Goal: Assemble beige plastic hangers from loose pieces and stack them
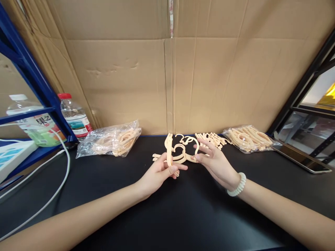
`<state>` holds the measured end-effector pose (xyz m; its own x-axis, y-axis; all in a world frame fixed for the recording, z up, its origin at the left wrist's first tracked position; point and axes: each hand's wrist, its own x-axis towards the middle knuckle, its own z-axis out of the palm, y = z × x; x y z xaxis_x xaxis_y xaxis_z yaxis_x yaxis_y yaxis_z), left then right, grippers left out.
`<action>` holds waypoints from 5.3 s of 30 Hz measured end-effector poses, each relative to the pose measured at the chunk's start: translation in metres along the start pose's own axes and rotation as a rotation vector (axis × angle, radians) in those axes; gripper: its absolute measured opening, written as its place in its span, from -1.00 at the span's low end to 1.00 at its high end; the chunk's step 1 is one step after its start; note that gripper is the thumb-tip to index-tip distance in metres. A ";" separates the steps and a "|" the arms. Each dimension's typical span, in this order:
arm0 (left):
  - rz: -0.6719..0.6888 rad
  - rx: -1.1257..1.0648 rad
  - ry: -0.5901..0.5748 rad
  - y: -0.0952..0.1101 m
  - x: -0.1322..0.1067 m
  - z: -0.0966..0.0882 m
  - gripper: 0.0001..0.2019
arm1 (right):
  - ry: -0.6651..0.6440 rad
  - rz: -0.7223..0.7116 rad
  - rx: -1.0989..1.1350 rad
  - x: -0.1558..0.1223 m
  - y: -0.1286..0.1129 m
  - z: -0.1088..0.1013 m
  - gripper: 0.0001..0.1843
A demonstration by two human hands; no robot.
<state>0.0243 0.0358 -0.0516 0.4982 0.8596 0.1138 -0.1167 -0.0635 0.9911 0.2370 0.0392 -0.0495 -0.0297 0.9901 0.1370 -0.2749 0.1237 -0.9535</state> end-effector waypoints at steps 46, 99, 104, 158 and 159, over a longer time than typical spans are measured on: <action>0.143 0.240 0.177 -0.007 -0.010 0.012 -0.90 | -0.477 0.272 -0.097 -0.009 0.002 0.004 -0.69; 0.130 0.334 0.144 -0.004 -0.013 0.016 -0.88 | -0.403 0.099 -0.243 -0.018 0.016 0.015 -0.53; 0.071 0.245 0.129 -0.003 -0.013 0.017 -0.82 | -0.377 0.060 -0.225 -0.020 0.019 0.018 -0.56; -0.087 0.102 0.244 0.004 -0.006 0.016 -0.84 | -0.283 -0.715 -1.403 0.088 0.008 -0.076 -0.89; -0.089 0.099 0.245 0.004 -0.006 0.016 -0.83 | -0.284 -0.708 -1.399 0.088 0.009 -0.076 -0.90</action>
<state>0.0340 0.0221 -0.0474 0.2786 0.9602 0.0178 0.0092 -0.0212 0.9997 0.3048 0.1324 -0.0668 -0.4992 0.6848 0.5309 0.7452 0.6519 -0.1403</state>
